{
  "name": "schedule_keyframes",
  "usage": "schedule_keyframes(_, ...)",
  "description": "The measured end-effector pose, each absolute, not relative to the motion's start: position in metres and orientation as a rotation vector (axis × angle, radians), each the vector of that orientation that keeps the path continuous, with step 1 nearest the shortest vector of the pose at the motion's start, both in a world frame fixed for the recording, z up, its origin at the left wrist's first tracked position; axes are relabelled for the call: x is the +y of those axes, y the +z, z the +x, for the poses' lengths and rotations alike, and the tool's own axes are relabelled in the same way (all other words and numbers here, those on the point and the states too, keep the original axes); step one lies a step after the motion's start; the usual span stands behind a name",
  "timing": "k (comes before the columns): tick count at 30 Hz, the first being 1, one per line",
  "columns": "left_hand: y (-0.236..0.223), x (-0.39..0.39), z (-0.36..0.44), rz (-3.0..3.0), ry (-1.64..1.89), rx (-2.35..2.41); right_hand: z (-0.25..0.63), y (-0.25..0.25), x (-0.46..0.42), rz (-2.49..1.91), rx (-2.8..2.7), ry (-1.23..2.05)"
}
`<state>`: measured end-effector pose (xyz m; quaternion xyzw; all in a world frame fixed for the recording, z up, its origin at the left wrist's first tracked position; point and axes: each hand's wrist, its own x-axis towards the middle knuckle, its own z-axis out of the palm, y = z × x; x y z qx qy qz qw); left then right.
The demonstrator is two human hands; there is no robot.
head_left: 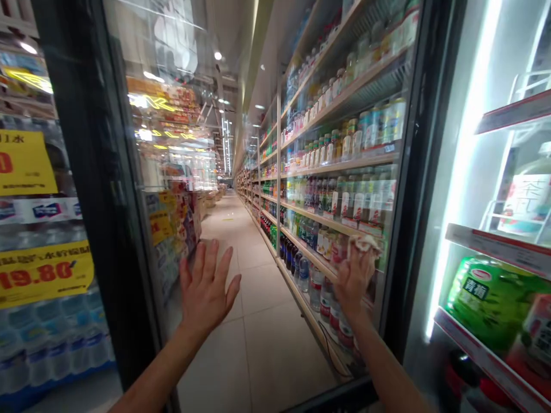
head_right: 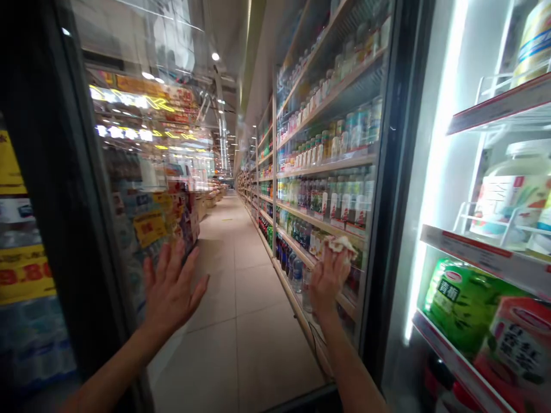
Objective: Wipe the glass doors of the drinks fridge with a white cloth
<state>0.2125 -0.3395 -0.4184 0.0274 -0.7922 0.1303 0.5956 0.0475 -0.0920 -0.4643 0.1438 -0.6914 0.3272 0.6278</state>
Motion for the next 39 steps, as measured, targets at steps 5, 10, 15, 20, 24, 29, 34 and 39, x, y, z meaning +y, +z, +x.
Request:
schedule_keyframes(5,-0.419,-0.340,0.215,0.067,0.293,-1.837,0.069,-0.488,-0.111,0.847,-1.630,0.479)
schedule_keyframes(10,-0.426,-0.342,0.218,0.060,0.318,-1.871,0.061,-0.484,-0.106,0.345,-1.597,0.715)
schedule_keyframes(15,-0.429,-0.345,0.220,0.060,0.312,-1.862,0.088,-0.491,-0.134,0.887,-1.619,0.460)
schedule_keyframes(20,-0.432,-0.348,0.227,0.025,0.317,-1.896,0.082,-0.469,-0.138,0.542,-1.593,0.657)
schedule_keyframes(24,-0.440,-0.353,0.233,0.022,0.377,-1.898,0.092,-0.466,-0.149,0.841,-1.594,0.529)
schedule_keyframes(29,-0.456,-0.360,0.248,0.017,0.405,-1.962,0.105,-0.433,-0.172,0.933,-1.515,0.467)
schedule_keyframes(34,-0.467,-0.365,0.270,-0.003,0.388,-2.025,0.117,-0.403,-0.200,1.026,-1.490,0.399)
schedule_keyframes(39,-0.460,-0.368,0.294,-0.020,0.256,-1.866,0.126,-0.368,-0.219,1.185,-1.403,0.277)
